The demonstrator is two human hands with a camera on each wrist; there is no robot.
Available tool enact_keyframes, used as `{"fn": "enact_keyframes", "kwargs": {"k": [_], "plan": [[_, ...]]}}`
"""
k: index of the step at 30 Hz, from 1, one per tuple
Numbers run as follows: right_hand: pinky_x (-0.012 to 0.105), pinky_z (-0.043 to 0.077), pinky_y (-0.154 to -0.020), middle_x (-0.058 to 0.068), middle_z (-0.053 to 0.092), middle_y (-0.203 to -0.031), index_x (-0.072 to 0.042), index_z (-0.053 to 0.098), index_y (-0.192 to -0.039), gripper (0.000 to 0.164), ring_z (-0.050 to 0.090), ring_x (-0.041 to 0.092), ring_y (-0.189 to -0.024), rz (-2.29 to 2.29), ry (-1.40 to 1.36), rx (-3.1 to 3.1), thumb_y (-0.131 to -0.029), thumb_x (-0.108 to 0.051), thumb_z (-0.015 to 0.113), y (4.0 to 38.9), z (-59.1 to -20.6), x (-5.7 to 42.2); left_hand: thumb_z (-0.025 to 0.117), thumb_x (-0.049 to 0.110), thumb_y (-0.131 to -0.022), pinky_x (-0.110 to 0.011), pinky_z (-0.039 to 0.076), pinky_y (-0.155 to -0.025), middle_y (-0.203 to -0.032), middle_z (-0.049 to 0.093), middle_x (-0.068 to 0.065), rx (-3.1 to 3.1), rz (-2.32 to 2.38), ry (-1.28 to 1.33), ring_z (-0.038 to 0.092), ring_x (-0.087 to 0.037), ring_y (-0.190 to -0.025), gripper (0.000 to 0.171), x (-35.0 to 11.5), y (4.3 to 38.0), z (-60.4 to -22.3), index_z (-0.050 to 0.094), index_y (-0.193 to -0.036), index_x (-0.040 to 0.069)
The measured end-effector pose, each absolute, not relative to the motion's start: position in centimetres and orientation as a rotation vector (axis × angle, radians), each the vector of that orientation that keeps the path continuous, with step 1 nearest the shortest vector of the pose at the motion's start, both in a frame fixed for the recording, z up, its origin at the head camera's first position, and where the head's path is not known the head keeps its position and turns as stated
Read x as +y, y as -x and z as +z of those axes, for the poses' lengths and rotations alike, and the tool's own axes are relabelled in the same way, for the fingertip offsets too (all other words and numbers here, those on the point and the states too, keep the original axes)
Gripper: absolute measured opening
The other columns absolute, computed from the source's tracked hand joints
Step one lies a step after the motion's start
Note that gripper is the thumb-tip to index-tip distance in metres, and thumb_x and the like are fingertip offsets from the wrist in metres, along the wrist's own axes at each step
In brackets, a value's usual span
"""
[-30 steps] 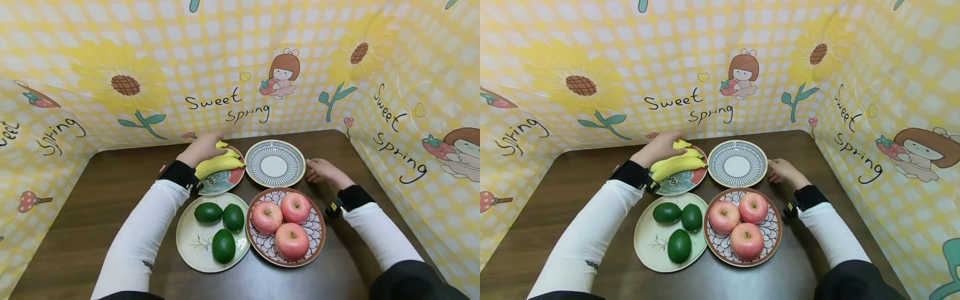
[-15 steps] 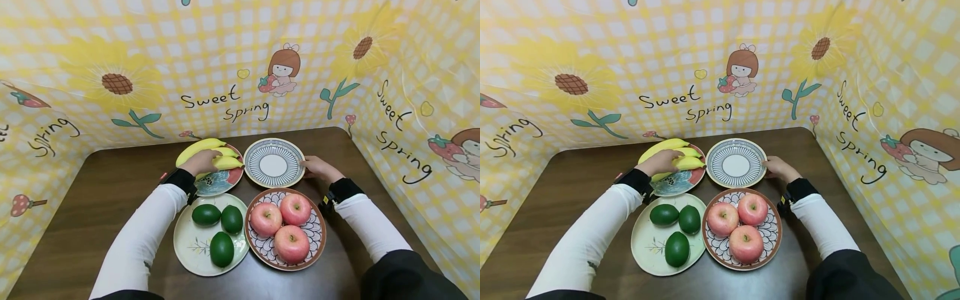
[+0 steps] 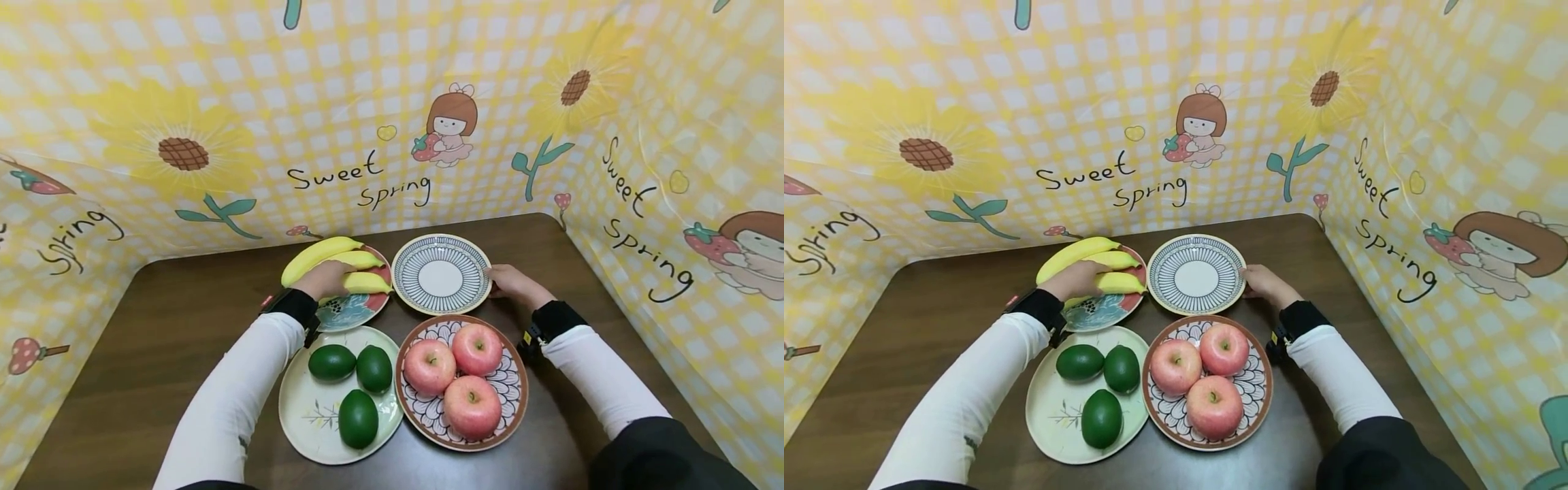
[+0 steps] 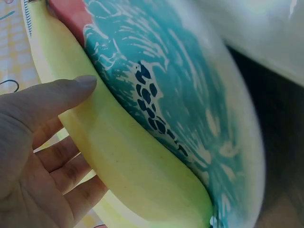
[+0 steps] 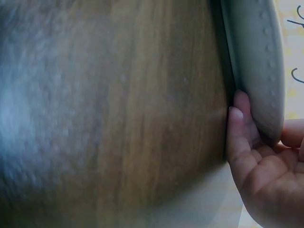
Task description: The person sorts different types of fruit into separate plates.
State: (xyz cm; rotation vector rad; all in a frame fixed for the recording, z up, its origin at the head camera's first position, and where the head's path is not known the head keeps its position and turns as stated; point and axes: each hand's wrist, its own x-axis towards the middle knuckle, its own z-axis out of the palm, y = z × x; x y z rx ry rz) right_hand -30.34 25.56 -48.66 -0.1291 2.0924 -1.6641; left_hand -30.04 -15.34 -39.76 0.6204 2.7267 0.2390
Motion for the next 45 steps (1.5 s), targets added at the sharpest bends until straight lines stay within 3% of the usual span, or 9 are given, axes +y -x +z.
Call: {"fn": "enact_keyframes", "kwargs": {"k": [5,7,11,17,24,29,34,39,45], "plan": [[0.021,0.056,-0.073,-0.006,0.065,-0.082,0.022,0.032,-0.146,0.051,0.062,-0.001,-0.073,-1.573,0.034,2.176,-0.112,-0.014,0.023,28.4,-45.2,23.8,0.077,0.003,-0.084,-0.045,0.051,-0.102,-0.128,0.071,-0.017,2.78,0.234,-0.654,0.065,-0.032,-0.116,0.063,-15.2,29.9,-40.0,0.059,-0.144,0.011],[0.022,0.056,-0.074,-0.004,0.066,-0.083,0.02,0.035,-0.145,0.051,0.063,0.0,-0.075,-1.61,0.049,2.163,-0.112,-0.017,0.027,28.9,-45.9,24.2,0.078,0.003,-0.083,-0.044,0.053,-0.099,-0.127,0.072,-0.015,2.81,0.271,-0.674,0.066,-0.03,-0.113,0.066,-15.2,29.8,-40.3,0.059,-0.145,0.018],[0.028,0.058,-0.077,0.003,0.069,-0.087,0.014,0.046,-0.141,0.052,0.066,0.007,-0.078,-1.704,0.118,2.1,-0.111,-0.027,0.039,30.6,-48.9,25.6,0.076,0.007,-0.087,-0.047,0.052,-0.103,-0.136,0.068,-0.015,2.858,0.321,-0.712,0.066,-0.033,-0.118,0.063,-15.2,29.5,-40.7,0.058,-0.146,0.021],[0.027,0.058,-0.081,0.005,0.069,-0.091,0.02,0.033,-0.147,0.053,0.065,0.003,-0.079,-1.583,0.05,2.196,-0.112,-0.02,0.027,28.9,-46.5,24.4,0.075,0.006,-0.085,-0.05,0.051,-0.102,-0.129,0.07,-0.019,2.868,0.226,-0.731,0.066,-0.037,-0.116,0.053,-15.9,29.1,-40.8,0.063,-0.136,0.006],[0.018,0.053,-0.074,-0.004,0.062,-0.084,0.02,0.033,-0.147,0.051,0.059,-0.002,-0.072,-1.527,0.001,2.238,-0.113,-0.016,0.022,27.9,-44.8,23.6,0.073,0.008,-0.087,-0.05,0.049,-0.105,-0.134,0.067,-0.021,2.824,0.265,-0.683,0.064,-0.037,-0.121,0.056,-16.5,29.2,-41.0,0.058,-0.141,0.003],[0.019,0.053,-0.076,-0.003,0.062,-0.085,0.019,0.035,-0.146,0.05,0.059,-0.001,-0.073,-1.506,-0.008,2.257,-0.113,-0.016,0.022,28.1,-45.1,23.6,0.072,0.007,-0.086,-0.051,0.048,-0.105,-0.135,0.066,-0.023,2.82,0.294,-0.662,0.062,-0.038,-0.122,0.058,-16.7,29.3,-40.2,0.057,-0.142,-0.001],[0.02,0.053,-0.077,0.0,0.062,-0.089,0.018,0.037,-0.145,0.05,0.058,-0.002,-0.074,-1.493,-0.009,2.279,-0.113,-0.016,0.022,28.0,-45.2,23.7,0.072,0.008,-0.087,-0.051,0.049,-0.098,-0.128,0.068,-0.024,2.911,0.368,-0.712,0.064,-0.038,-0.109,0.055,-16.3,30.4,-38.2,0.058,-0.139,-0.002],[0.018,0.053,-0.076,0.0,0.063,-0.09,0.019,0.035,-0.147,0.05,0.059,-0.003,-0.075,-1.524,0.003,2.262,-0.113,-0.016,0.022,27.9,-45.1,23.8,0.069,0.01,-0.089,-0.05,0.047,-0.089,-0.12,0.068,-0.024,2.954,0.486,-0.687,0.06,-0.035,-0.098,0.056,-14.6,31.3,-35.7,0.055,-0.143,-0.002],[0.019,0.053,-0.077,-0.001,0.063,-0.089,0.019,0.035,-0.147,0.051,0.058,-0.002,-0.075,-1.521,0.013,2.272,-0.113,-0.017,0.023,28.0,-45.3,23.6,0.073,0.013,-0.089,-0.05,0.051,-0.1,-0.125,0.069,-0.023,2.978,0.427,-0.812,0.065,-0.039,-0.111,0.059,-9.5,31.4,-33.9,0.055,-0.143,-0.003]]}}
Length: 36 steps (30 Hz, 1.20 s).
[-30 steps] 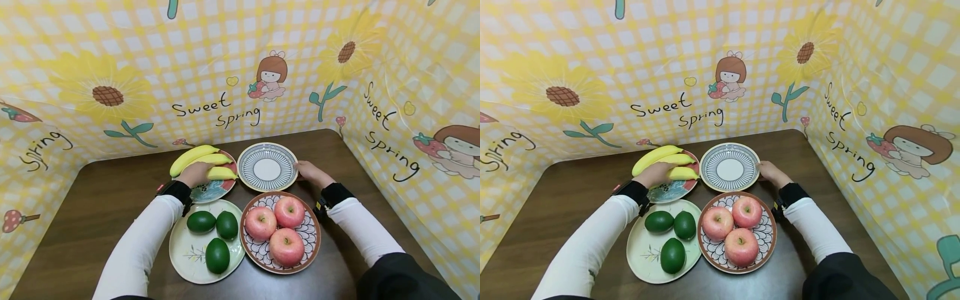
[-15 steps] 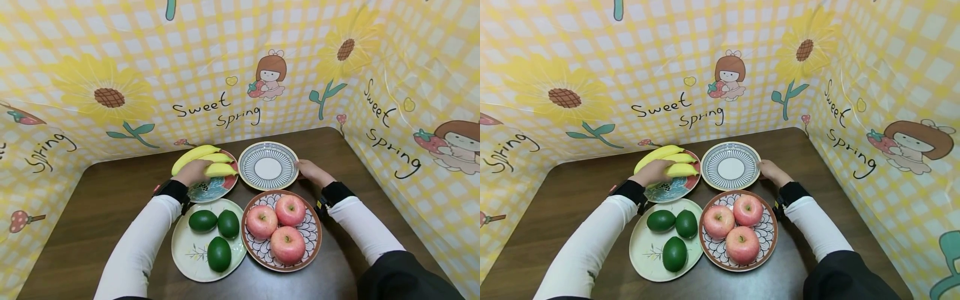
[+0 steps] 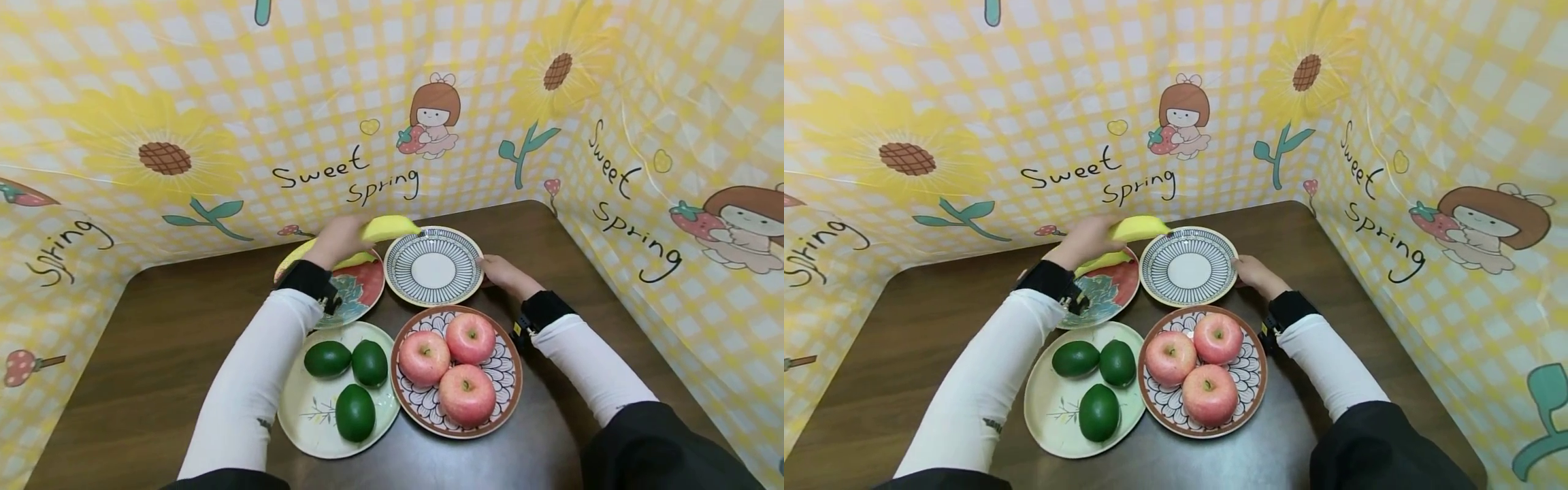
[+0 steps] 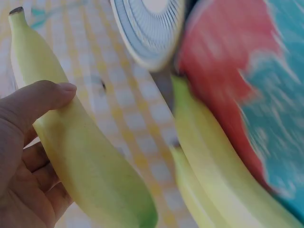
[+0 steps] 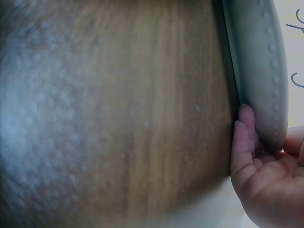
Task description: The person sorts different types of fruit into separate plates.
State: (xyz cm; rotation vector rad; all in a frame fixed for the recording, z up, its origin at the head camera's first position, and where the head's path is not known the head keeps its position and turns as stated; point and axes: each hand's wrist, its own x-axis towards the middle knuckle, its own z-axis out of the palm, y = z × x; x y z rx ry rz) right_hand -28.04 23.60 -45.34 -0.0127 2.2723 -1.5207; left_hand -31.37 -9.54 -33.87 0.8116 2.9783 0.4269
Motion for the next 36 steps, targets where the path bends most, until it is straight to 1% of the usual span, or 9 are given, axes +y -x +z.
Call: {"fn": "enact_keyframes", "kwargs": {"k": [5,11,15,17,20,23,28,30,36], "plan": [[0.02,0.054,-0.079,0.001,0.063,-0.09,0.019,0.036,-0.146,0.05,0.059,-0.002,-0.075,-1.526,0.0,2.264,-0.113,-0.016,0.024,27.9,-45.5,23.6,0.075,0.015,-0.091,-0.046,0.05,-0.108,-0.137,0.067,-0.018,2.928,0.35,-0.947,0.065,-0.036,-0.124,0.059,-4.5,31.4,-34.8,0.056,-0.145,0.002],[0.019,0.053,-0.077,0.004,0.062,-0.098,0.018,0.039,-0.144,0.046,0.058,0.0,-0.079,-1.562,0.009,2.247,-0.111,-0.012,0.026,27.9,-45.6,23.2,0.072,0.018,-0.094,-0.042,0.049,-0.106,-0.14,0.065,-0.013,2.797,0.301,-0.943,0.063,-0.029,-0.123,0.06,-0.5,31.2,-36.5,0.052,-0.15,0.009],[0.019,0.052,-0.076,0.005,0.061,-0.099,0.017,0.04,-0.142,0.045,0.058,0.001,-0.08,-1.609,0.042,2.208,-0.111,-0.013,0.026,28.3,-45.5,22.8,0.072,0.013,-0.093,-0.04,0.048,-0.108,-0.139,0.066,-0.013,2.771,0.234,-0.985,0.063,-0.028,-0.123,0.057,0.2,31.1,-37.7,0.054,-0.147,0.007],[0.019,0.051,-0.075,0.004,0.059,-0.097,0.017,0.042,-0.138,0.045,0.056,0.002,-0.08,-1.599,0.051,2.211,-0.112,-0.015,0.025,28.5,-45.5,22.7,0.071,0.011,-0.092,-0.039,0.047,-0.108,-0.137,0.067,-0.013,2.76,0.224,-0.996,0.062,-0.027,-0.123,0.056,0.3,31.1,-38.2,0.055,-0.146,0.006],[0.018,0.05,-0.074,0.002,0.056,-0.094,0.016,0.045,-0.134,0.043,0.055,0.003,-0.079,-1.576,0.035,2.222,-0.111,-0.015,0.026,28.7,-45.3,22.7,0.072,0.01,-0.092,-0.04,0.048,-0.104,-0.132,0.069,-0.012,2.743,0.255,-0.989,0.063,-0.027,-0.116,0.055,0.5,31.0,-39.0,0.057,-0.144,0.007],[0.018,0.049,-0.072,-0.002,0.057,-0.089,0.015,0.045,-0.134,0.043,0.055,0.002,-0.077,-1.584,0.006,2.209,-0.112,-0.015,0.026,28.6,-45.3,22.9,0.072,0.008,-0.089,-0.04,0.049,-0.1,-0.126,0.071,-0.012,2.726,0.294,-1.0,0.063,-0.027,-0.111,0.051,0.8,30.9,-39.9,0.062,-0.139,0.007],[0.017,0.045,-0.069,-0.008,0.058,-0.084,0.015,0.044,-0.138,0.045,0.054,0.001,-0.074,-1.586,-0.004,2.204,-0.112,-0.017,0.025,28.5,-45.1,23.3,0.072,0.006,-0.088,-0.039,0.049,-0.1,-0.124,0.072,-0.012,2.709,0.311,-1.003,0.063,-0.026,-0.11,0.049,1.3,31.4,-41.2,0.063,-0.137,0.006],[0.017,0.045,-0.069,-0.007,0.057,-0.084,0.015,0.044,-0.138,0.045,0.054,0.001,-0.074,-1.582,-0.004,2.207,-0.112,-0.017,0.025,28.5,-45.1,23.5,0.072,0.006,-0.088,-0.038,0.049,-0.099,-0.123,0.072,-0.012,2.703,0.312,-0.999,0.063,-0.026,-0.108,0.049,1.6,31.6,-41.6,0.063,-0.137,0.006],[0.017,0.046,-0.069,-0.004,0.056,-0.086,0.015,0.043,-0.137,0.044,0.054,0.003,-0.073,-1.576,-0.034,2.21,-0.112,-0.016,0.025,28.4,-45.3,24.0,0.071,0.009,-0.09,-0.037,0.047,-0.092,-0.112,0.071,-0.012,2.648,0.281,-1.04,0.058,-0.023,-0.097,0.039,2.3,31.3,-41.4,0.067,-0.129,0.005]]}}
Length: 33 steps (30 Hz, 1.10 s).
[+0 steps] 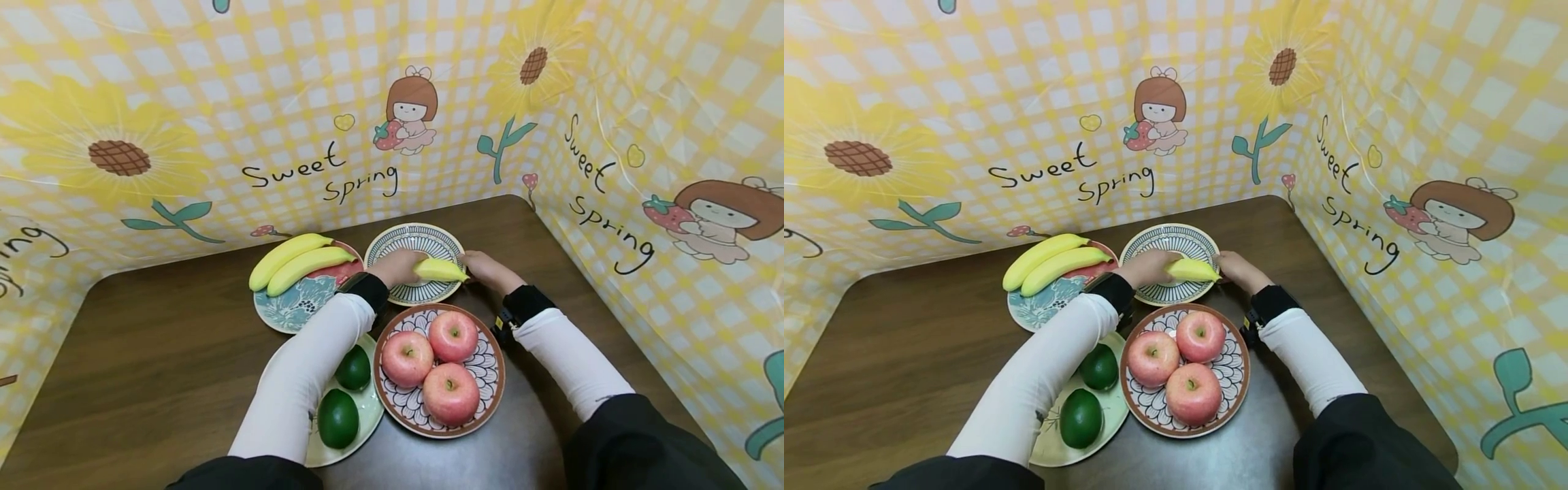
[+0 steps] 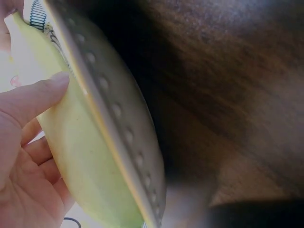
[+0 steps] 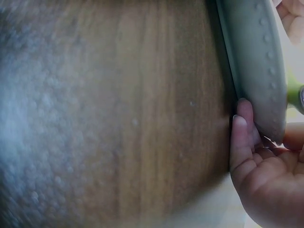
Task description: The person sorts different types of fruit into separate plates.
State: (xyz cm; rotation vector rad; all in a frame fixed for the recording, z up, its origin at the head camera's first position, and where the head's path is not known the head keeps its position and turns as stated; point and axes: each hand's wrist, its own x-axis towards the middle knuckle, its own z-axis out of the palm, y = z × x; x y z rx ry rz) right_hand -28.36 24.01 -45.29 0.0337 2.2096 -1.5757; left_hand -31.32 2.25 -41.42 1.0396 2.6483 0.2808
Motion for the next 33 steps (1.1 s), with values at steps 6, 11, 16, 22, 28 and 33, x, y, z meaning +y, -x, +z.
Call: {"fn": "enact_keyframes", "kwargs": {"k": [6,11,16,22,28,33], "plan": [[0.017,0.046,-0.069,-0.004,0.055,-0.084,0.016,0.043,-0.137,0.043,0.053,0.002,-0.072,-1.596,-0.034,2.206,-0.112,-0.015,0.026,28.4,-45.3,24.0,0.072,0.015,-0.092,-0.035,0.046,-0.091,-0.107,0.07,-0.01,2.643,0.271,-1.028,0.054,-0.02,-0.092,0.041,2.0,31.0,-41.1,0.066,-0.132,0.004],[0.018,0.045,-0.068,-0.004,0.053,-0.082,0.015,0.044,-0.132,0.041,0.052,0.003,-0.07,-1.592,-0.019,2.224,-0.112,-0.015,0.026,28.4,-45.4,23.9,0.072,0.015,-0.092,-0.036,0.047,-0.093,-0.108,0.071,-0.011,2.644,0.302,-1.023,0.057,-0.022,-0.095,0.041,1.8,30.9,-41.1,0.067,-0.131,0.004],[0.018,0.045,-0.068,-0.003,0.052,-0.082,0.015,0.044,-0.134,0.042,0.051,0.004,-0.071,-1.553,-0.03,2.244,-0.112,-0.016,0.026,28.4,-45.4,23.9,0.072,0.021,-0.094,-0.039,0.045,-0.113,-0.14,0.065,-0.014,2.637,0.335,-0.979,0.06,-0.028,-0.127,0.058,1.2,30.8,-40.5,0.054,-0.147,0.006],[0.017,0.046,-0.07,-0.002,0.054,-0.086,0.015,0.04,-0.141,0.046,0.052,0.004,-0.074,-1.548,-0.029,2.232,-0.113,-0.019,0.026,28.4,-45.4,23.7,0.073,0.029,-0.095,-0.046,0.036,-0.123,-0.157,0.049,-0.016,2.789,0.482,-0.893,0.047,-0.034,-0.146,0.071,-2.5,31.2,-34.7,0.042,-0.155,0.007],[0.017,0.047,-0.071,-0.002,0.055,-0.089,0.015,0.039,-0.143,0.048,0.053,0.003,-0.076,-1.537,-0.043,2.235,-0.113,-0.019,0.024,28.2,-45.4,23.7,0.067,0.026,-0.099,-0.055,0.034,-0.122,-0.161,0.042,-0.021,2.825,0.711,-0.679,0.042,-0.042,-0.147,0.069,-9.6,31.2,-29.6,0.037,-0.158,0.006],[0.017,0.047,-0.074,0.0,0.056,-0.094,0.015,0.037,-0.146,0.05,0.054,0.004,-0.079,-1.526,-0.033,2.232,-0.113,-0.02,0.024,28.0,-45.1,23.8,0.062,0.023,-0.102,-0.06,0.035,-0.119,-0.159,0.042,-0.027,2.764,0.791,-0.548,0.042,-0.047,-0.145,0.065,-15.4,31.3,-31.3,0.036,-0.157,0.001]]}}
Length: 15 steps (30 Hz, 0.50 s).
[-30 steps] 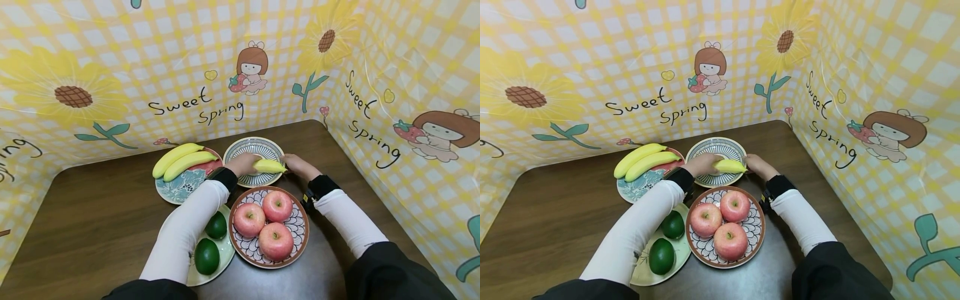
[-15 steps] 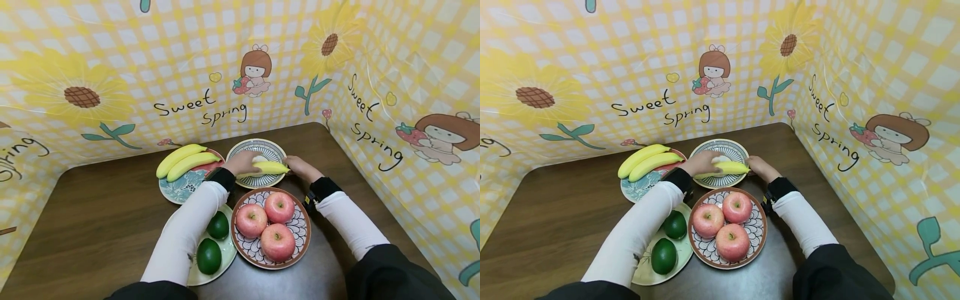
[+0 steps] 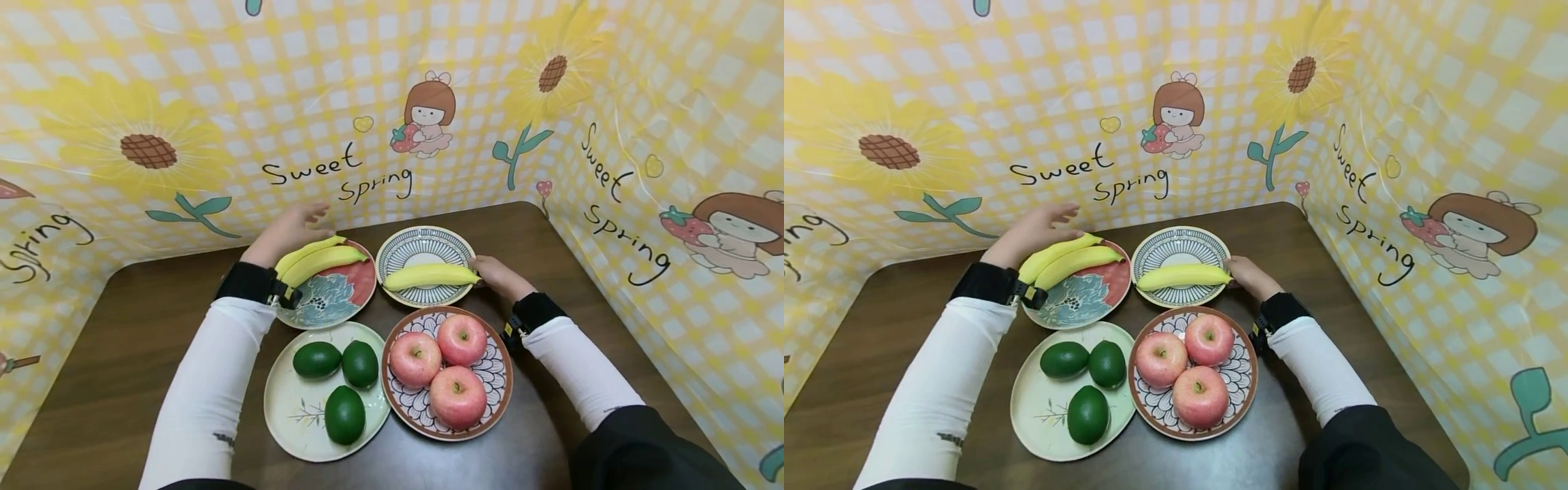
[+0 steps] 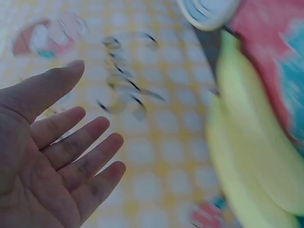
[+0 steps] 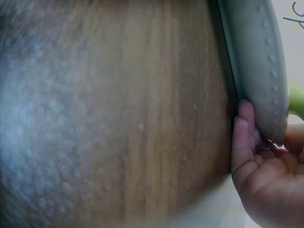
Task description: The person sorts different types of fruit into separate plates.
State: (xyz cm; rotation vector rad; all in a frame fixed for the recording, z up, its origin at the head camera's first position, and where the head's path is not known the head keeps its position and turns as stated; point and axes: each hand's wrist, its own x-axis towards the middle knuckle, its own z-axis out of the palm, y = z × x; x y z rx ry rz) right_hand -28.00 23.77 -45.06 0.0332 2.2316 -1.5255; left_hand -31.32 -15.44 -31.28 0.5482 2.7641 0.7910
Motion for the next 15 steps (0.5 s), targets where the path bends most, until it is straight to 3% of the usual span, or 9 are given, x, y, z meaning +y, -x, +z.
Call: {"fn": "enact_keyframes", "kwargs": {"k": [6,15], "plan": [[0.018,0.047,-0.074,-0.001,0.056,-0.09,0.016,0.035,-0.146,0.05,0.054,0.004,-0.078,-1.544,-0.008,2.219,-0.113,-0.018,0.023,28.0,-44.9,24.0,0.062,0.024,-0.102,-0.061,0.039,-0.115,-0.153,0.045,-0.032,2.754,0.684,-0.481,0.045,-0.05,-0.141,0.065,-18.7,31.2,-34.5,0.037,-0.155,-0.004],[0.017,0.048,-0.074,-0.002,0.056,-0.091,0.017,0.034,-0.147,0.05,0.055,0.002,-0.078,-1.556,-0.018,2.201,-0.112,-0.018,0.023,28.1,-45.3,23.8,0.062,0.023,-0.1,-0.06,0.041,-0.114,-0.15,0.049,-0.032,2.75,0.573,-0.435,0.049,-0.05,-0.138,0.064,-19.7,31.0,-37.7,0.04,-0.153,-0.004]]}}
